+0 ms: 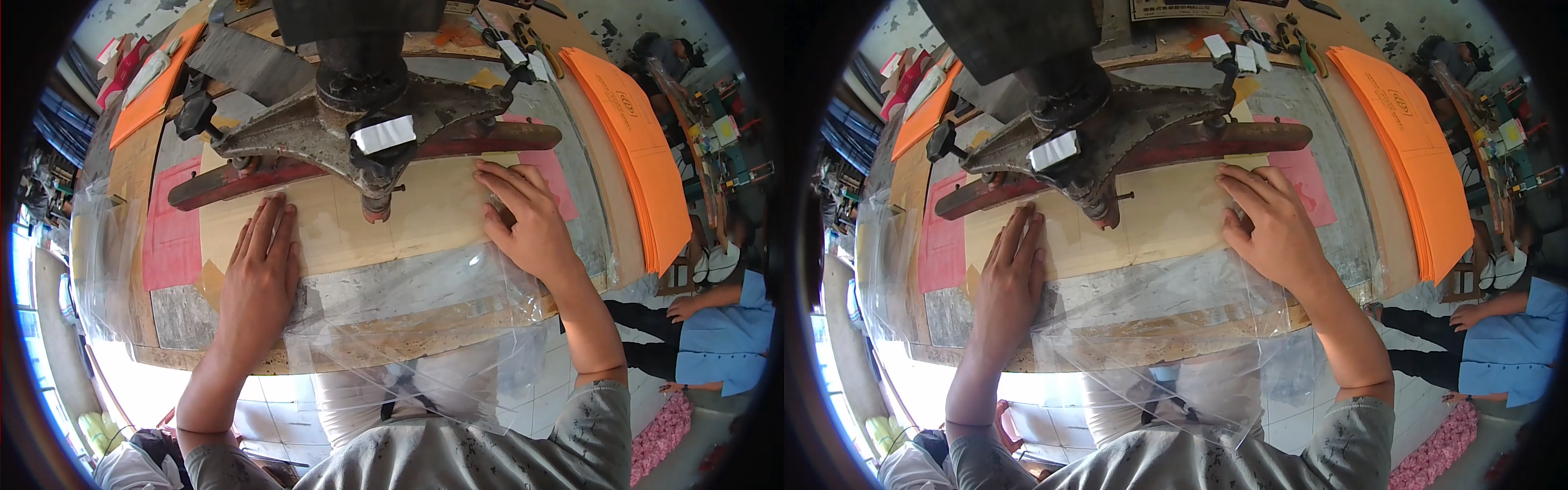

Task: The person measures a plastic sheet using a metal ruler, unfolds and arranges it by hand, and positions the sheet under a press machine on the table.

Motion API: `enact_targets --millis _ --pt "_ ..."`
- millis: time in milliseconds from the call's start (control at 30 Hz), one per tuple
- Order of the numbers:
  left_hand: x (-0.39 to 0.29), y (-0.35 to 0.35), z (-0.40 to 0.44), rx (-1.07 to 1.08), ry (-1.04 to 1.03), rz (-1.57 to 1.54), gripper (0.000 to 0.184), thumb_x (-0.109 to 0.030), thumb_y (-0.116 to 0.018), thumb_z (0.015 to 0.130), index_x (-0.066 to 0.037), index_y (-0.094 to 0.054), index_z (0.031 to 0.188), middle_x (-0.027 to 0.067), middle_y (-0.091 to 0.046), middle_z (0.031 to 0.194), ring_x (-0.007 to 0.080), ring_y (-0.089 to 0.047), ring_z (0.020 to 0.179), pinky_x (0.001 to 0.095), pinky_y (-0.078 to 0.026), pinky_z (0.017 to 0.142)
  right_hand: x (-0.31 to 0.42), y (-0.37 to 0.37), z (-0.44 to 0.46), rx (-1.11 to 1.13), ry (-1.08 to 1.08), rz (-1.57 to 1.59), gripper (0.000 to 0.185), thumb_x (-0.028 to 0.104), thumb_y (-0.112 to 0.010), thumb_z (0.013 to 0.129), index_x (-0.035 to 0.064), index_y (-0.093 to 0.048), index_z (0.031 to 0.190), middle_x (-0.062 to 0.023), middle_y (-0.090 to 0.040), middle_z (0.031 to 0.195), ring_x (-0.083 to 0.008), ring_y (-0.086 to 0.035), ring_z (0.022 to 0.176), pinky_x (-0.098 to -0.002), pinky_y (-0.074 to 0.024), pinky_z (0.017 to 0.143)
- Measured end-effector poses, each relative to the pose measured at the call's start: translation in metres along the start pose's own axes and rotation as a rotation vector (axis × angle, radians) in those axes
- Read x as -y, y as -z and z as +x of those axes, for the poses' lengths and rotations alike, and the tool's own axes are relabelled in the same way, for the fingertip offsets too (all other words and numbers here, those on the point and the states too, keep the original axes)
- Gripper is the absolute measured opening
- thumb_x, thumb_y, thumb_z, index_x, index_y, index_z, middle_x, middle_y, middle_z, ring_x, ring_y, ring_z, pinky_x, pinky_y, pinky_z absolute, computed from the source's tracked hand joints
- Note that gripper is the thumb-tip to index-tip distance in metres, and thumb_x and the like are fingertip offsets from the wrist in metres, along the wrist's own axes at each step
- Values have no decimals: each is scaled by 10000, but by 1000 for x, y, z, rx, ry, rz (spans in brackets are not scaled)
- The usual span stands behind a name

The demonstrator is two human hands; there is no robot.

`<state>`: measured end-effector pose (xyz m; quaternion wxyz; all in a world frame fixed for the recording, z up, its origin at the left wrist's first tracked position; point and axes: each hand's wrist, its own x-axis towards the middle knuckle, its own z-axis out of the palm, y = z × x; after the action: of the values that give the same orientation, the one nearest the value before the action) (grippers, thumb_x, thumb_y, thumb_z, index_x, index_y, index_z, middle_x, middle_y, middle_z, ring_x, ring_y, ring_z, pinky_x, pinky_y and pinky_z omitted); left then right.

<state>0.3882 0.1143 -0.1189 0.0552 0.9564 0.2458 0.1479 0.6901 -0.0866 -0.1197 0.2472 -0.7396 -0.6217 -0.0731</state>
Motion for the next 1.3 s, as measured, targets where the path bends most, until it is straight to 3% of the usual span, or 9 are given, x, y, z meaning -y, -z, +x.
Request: enact_targets --millis 800,1300 --pt "10 -4 -1 -28 -57 -30 456 -116 -585 998 69 -552 1414 256 -511 1500 403 -509 1406 504 -431 1167 5 1 3 17 -43 20 444 0 -710 792 -25 -699 1234 -115 -693 1343 -318 -623 1170 -433 -533 1009" --pt "8 -2 -2 -9 -41 -43 493 -48 -594 971 58 -536 1449 244 -482 1537 409 -481 1435 476 -435 1176 4 2 5 20 -29 27 446 10 -712 790 -32 -697 1233 -124 -696 1340 -334 -625 1168 -437 -527 1016"
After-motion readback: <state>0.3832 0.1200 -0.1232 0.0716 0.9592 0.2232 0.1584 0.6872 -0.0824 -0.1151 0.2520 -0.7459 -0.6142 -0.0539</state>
